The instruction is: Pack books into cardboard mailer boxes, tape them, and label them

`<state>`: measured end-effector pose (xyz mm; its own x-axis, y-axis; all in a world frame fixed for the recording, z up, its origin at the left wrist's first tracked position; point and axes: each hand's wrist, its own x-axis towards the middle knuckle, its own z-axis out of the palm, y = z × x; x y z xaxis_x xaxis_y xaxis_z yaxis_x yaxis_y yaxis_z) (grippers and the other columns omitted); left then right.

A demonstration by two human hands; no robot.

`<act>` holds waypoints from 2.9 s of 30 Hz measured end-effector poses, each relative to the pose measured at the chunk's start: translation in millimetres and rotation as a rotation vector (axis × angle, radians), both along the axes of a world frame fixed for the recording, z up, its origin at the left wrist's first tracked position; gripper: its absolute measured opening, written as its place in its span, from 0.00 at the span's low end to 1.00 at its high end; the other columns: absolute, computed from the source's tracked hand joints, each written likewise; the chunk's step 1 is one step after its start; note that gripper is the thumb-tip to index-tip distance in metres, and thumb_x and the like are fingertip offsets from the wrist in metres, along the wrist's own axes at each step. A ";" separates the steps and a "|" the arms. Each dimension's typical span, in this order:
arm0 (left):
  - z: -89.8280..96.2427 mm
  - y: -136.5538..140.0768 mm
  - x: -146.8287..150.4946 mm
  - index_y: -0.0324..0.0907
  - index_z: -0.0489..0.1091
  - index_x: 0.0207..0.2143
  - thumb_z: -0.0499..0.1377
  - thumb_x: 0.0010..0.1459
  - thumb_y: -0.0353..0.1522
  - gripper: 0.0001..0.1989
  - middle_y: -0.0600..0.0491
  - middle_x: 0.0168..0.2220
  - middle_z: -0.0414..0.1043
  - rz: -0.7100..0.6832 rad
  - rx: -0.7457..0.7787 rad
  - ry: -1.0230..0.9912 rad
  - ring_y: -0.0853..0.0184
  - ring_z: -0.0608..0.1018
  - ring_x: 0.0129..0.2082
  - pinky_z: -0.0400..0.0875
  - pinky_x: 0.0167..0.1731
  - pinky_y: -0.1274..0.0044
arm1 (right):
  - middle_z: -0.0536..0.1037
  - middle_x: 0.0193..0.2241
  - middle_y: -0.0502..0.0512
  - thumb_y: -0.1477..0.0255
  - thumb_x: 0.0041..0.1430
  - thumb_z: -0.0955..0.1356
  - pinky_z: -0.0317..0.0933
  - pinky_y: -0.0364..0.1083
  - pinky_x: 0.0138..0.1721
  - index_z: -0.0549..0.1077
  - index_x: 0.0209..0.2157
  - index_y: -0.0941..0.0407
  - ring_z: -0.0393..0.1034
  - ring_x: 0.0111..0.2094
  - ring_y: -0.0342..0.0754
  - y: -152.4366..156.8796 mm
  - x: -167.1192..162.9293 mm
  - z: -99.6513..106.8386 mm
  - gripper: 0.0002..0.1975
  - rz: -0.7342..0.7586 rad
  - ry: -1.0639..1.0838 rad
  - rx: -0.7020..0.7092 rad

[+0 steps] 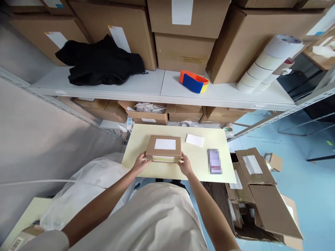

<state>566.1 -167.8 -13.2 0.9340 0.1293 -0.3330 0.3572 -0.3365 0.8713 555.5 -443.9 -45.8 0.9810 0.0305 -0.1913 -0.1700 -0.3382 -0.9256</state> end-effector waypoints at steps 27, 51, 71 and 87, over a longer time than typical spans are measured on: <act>8.5 -1.5 38.9 0.37 0.60 0.54 0.57 0.55 0.37 0.25 0.41 0.47 0.65 0.008 0.379 -0.229 0.59 0.72 0.45 0.68 0.47 0.67 | 0.74 0.41 0.58 0.51 0.51 0.65 0.65 0.45 0.33 0.68 0.50 0.55 0.71 0.36 0.49 -2.2 37.6 40.4 0.30 -0.133 0.376 -0.077; 5.8 -212.8 160.1 0.40 0.70 0.40 0.58 0.55 0.33 0.10 0.47 0.42 0.75 -0.502 0.527 -0.103 0.62 0.76 0.41 0.69 0.42 0.72 | 0.65 0.57 0.69 0.82 0.59 0.59 0.52 0.55 0.54 0.64 0.54 0.63 0.57 0.58 0.58 -112.4 108.0 -40.8 0.21 0.332 -0.120 -0.982; 7.8 -228.5 179.7 0.44 0.73 0.43 0.59 0.55 0.31 0.12 0.48 0.47 0.71 -0.838 0.626 -0.393 0.59 0.70 0.49 0.60 0.52 0.65 | 0.75 0.33 0.57 0.80 0.60 0.58 0.52 0.52 0.48 0.72 0.39 0.55 0.65 0.38 0.51 -120.6 130.9 2.7 0.14 0.084 -0.352 -0.898; 52.7 -231.8 174.4 0.46 0.72 0.44 0.48 0.59 0.23 0.18 0.51 0.36 0.75 -0.934 0.773 -0.560 0.61 0.71 0.47 0.35 0.62 0.52 | 0.81 0.30 0.57 0.68 0.59 0.60 0.62 0.43 0.32 0.76 0.39 0.57 0.74 0.30 0.48 -71.3 127.7 13.5 0.15 -0.429 -0.162 -0.621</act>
